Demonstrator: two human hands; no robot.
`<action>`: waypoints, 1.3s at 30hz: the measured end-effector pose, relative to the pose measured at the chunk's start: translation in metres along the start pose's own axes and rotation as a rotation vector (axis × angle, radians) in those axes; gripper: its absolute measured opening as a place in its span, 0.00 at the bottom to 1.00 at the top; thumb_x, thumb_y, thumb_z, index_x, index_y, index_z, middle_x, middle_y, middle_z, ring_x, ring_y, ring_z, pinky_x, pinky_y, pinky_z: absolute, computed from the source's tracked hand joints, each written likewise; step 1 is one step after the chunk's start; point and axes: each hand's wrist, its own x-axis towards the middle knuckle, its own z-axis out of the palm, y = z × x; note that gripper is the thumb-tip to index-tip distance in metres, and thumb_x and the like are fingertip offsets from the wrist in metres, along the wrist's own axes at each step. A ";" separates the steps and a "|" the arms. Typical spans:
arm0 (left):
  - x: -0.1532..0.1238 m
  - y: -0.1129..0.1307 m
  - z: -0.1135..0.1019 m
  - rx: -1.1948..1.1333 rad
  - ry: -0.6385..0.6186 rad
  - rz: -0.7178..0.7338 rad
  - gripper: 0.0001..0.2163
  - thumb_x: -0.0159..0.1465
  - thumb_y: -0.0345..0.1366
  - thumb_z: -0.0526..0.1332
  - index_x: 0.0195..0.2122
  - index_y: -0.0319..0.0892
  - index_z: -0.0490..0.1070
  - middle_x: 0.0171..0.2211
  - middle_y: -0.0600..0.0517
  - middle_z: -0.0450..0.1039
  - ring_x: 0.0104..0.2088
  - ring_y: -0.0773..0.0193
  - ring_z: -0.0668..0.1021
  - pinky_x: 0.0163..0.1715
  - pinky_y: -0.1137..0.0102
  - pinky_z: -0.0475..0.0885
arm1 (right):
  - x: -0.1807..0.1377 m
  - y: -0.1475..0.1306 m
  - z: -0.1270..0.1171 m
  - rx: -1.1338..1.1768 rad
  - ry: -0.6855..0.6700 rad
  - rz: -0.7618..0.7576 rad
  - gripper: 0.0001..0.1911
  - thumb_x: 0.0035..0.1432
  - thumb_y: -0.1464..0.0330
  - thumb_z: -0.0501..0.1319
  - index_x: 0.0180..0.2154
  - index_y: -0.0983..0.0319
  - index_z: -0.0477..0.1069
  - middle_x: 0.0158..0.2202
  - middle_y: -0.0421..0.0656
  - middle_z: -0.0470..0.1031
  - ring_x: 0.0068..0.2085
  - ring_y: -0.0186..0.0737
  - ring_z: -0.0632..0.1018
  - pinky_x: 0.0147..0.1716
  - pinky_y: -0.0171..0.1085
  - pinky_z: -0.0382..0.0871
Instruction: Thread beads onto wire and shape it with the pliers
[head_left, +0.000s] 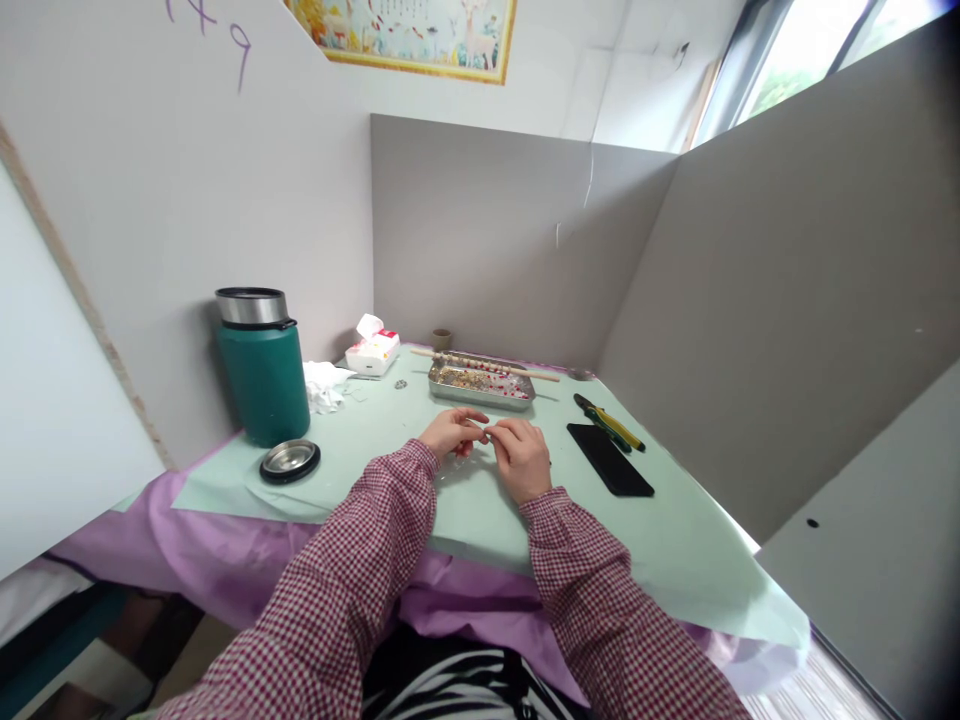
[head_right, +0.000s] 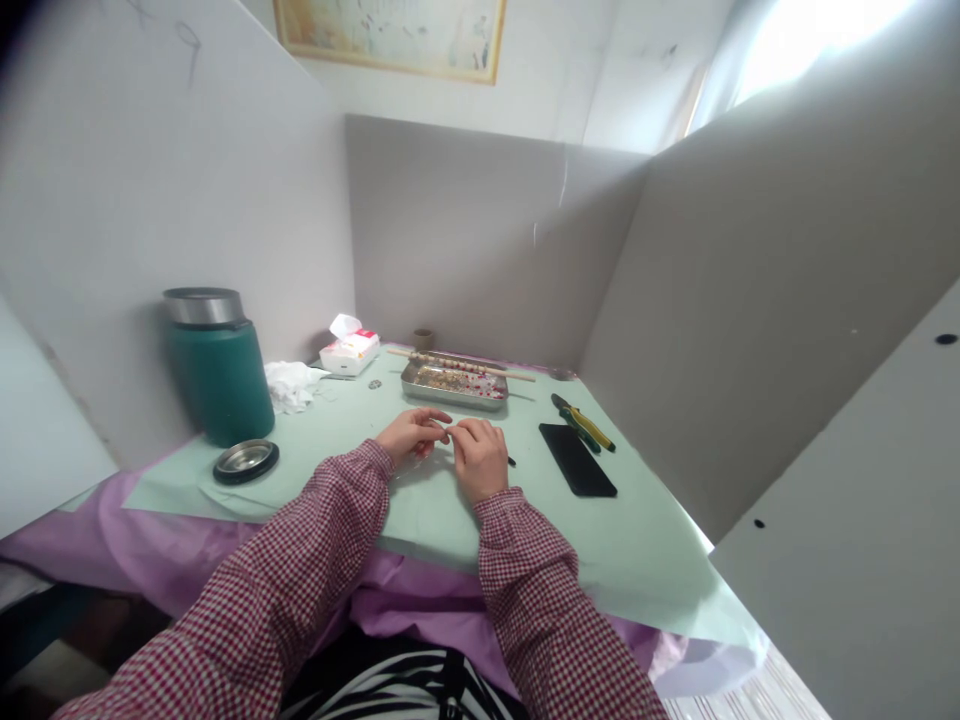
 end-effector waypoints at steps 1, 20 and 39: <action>0.000 0.000 0.000 0.000 -0.011 -0.008 0.16 0.49 0.29 0.61 0.40 0.35 0.66 0.23 0.52 0.72 0.12 0.76 0.65 0.13 0.78 0.56 | 0.000 0.000 0.000 0.002 -0.007 -0.006 0.12 0.59 0.71 0.50 0.38 0.59 0.71 0.37 0.45 0.70 0.40 0.40 0.67 0.39 0.38 0.55; 0.002 -0.001 -0.002 -0.256 -0.020 -0.136 0.13 0.55 0.39 0.60 0.36 0.34 0.69 0.27 0.44 0.74 0.29 0.63 0.77 0.34 0.68 0.69 | 0.000 0.000 -0.004 -0.039 -0.057 -0.005 0.10 0.57 0.69 0.52 0.37 0.60 0.71 0.34 0.44 0.70 0.39 0.40 0.67 0.38 0.38 0.54; 0.000 -0.001 0.006 -0.043 -0.066 -0.052 0.17 0.48 0.34 0.66 0.38 0.33 0.69 0.24 0.48 0.73 0.22 0.69 0.74 0.29 0.69 0.71 | 0.008 0.006 0.017 0.579 -0.010 0.478 0.13 0.51 0.62 0.54 0.26 0.63 0.72 0.24 0.41 0.73 0.29 0.37 0.72 0.31 0.35 0.64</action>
